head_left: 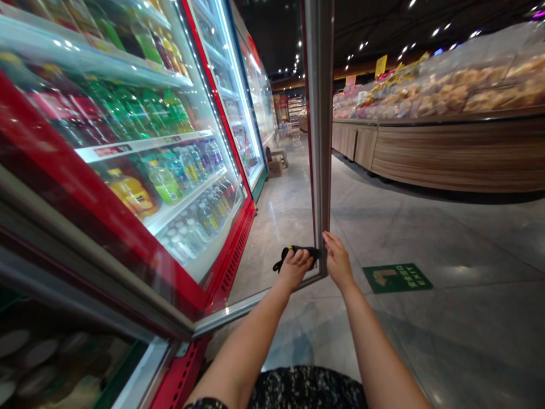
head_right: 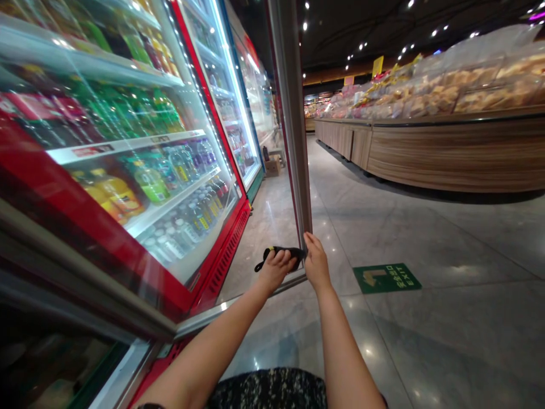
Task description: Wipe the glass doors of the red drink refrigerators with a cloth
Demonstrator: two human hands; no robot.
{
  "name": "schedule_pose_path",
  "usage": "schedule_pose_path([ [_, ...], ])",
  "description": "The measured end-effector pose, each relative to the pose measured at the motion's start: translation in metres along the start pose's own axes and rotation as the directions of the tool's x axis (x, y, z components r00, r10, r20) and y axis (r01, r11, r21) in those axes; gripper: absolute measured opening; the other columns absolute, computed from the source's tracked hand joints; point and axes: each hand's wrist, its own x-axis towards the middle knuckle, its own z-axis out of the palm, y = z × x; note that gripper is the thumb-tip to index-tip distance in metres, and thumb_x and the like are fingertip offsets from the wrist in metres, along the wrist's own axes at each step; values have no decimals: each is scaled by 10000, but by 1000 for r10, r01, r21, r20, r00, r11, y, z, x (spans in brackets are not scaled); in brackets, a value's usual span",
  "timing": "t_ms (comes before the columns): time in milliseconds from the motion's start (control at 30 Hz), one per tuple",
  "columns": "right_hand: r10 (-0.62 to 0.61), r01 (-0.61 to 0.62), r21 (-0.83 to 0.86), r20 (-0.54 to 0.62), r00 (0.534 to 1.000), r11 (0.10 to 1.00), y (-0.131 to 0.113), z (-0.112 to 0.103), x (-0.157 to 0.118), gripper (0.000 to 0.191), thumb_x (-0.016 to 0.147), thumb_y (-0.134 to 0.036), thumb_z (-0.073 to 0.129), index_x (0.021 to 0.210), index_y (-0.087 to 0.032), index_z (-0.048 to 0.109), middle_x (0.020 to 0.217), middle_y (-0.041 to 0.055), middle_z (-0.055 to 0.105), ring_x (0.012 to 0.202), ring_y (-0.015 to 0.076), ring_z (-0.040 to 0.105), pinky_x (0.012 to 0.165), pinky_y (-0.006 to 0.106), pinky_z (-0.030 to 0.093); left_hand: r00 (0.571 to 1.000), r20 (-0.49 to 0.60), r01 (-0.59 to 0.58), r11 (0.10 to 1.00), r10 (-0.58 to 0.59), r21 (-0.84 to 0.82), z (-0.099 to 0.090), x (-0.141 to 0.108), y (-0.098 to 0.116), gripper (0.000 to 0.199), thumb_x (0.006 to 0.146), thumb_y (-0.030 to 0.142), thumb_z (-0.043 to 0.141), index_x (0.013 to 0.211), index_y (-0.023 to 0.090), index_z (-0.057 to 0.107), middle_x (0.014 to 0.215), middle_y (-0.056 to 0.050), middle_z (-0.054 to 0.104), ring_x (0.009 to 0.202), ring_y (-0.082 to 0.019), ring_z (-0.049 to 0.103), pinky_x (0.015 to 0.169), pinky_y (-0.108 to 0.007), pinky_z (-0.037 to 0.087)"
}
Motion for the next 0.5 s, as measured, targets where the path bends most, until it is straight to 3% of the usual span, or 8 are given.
schedule_pose_path([
  [167, 22, -23, 25, 66, 998, 999, 2, 6, -6, 652, 811, -66, 389, 1405, -221, 608, 1562, 62, 473, 1450, 178, 435, 1242, 413, 298, 995, 33, 89, 996, -89, 8, 12, 6, 1, 446, 997, 213, 467, 1433, 288, 528, 1371, -134, 583, 1211, -273, 502, 1034, -520, 416],
  [367, 41, -51, 51, 190, 981, 997, 11, 5, -10, 784, 768, -28, 367, 1506, -262, 485, 1639, -6, 319, 1513, 136, 284, 1264, 374, 202, 994, 99, -47, 998, 52, -48, 21, -10, 19, 218, 993, 264, 528, 1141, 281, 687, 1212, -42, 636, 1065, -175, 537, 982, -368, 451],
  [500, 55, -74, 70, 240, 969, 995, 17, 6, -10, 832, 760, -29, 381, 1553, -279, 399, 1673, -32, 197, 1534, 141, 204, 1272, 389, 157, 994, 109, 37, 999, -33, -35, 24, -2, 18, 360, 1019, 243, 455, 1352, 287, 586, 1330, -89, 587, 1186, -225, 501, 1013, -431, 429],
])
